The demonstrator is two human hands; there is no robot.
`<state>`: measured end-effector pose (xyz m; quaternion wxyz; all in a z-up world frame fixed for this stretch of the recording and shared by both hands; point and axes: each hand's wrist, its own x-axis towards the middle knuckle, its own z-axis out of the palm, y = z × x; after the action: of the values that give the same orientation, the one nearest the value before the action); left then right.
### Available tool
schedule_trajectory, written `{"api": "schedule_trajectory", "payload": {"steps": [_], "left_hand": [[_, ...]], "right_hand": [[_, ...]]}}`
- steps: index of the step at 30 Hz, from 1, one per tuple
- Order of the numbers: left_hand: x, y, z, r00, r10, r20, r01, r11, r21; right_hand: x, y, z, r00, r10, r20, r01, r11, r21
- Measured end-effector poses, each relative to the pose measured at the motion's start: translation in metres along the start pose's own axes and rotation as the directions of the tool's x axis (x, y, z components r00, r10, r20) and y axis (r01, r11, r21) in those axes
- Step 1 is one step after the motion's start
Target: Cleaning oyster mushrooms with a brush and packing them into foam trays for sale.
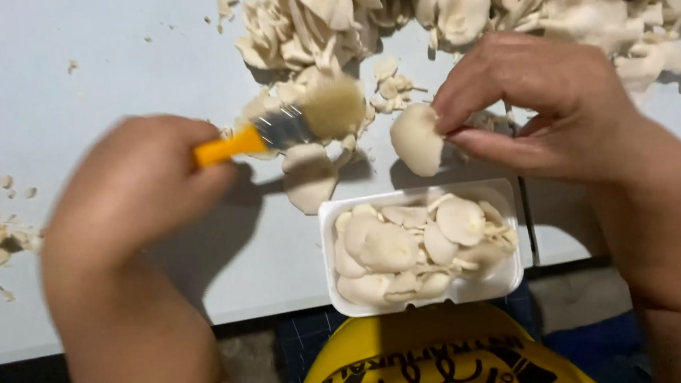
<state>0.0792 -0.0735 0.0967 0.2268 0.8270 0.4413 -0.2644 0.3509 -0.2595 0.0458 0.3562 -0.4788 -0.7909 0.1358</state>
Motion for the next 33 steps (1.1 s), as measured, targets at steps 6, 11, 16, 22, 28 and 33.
{"api": "schedule_trajectory", "payload": {"steps": [6,11,16,22,28,33], "left_hand": [[0.02,-0.034,0.01,0.992,-0.013,-0.125,0.008,0.999,-0.042],[0.019,-0.037,0.011,0.99,0.019,-0.138,-0.023,0.999,-0.029],[0.022,-0.041,0.019,0.984,0.054,-0.167,-0.061,0.997,-0.038],[0.022,-0.04,0.022,0.98,0.073,-0.184,-0.077,0.997,-0.013],[0.02,-0.037,0.018,0.982,0.045,-0.184,-0.053,0.998,-0.039],[0.029,-0.051,0.025,0.953,0.093,-0.289,-0.104,0.994,-0.021]], "right_hand": [[0.001,-0.049,-0.005,0.966,0.244,0.086,-0.223,0.954,-0.202],[-0.05,-0.075,0.007,0.952,0.304,-0.027,-0.305,0.945,-0.118],[-0.118,-0.085,0.005,0.938,0.347,-0.029,-0.345,0.937,0.046],[-0.136,-0.088,0.023,0.959,0.284,0.016,-0.284,0.953,0.109],[-0.111,-0.085,0.028,0.991,0.128,0.032,-0.122,0.981,-0.15],[-0.11,-0.083,0.029,0.992,0.098,0.08,-0.072,0.957,-0.279]]}}
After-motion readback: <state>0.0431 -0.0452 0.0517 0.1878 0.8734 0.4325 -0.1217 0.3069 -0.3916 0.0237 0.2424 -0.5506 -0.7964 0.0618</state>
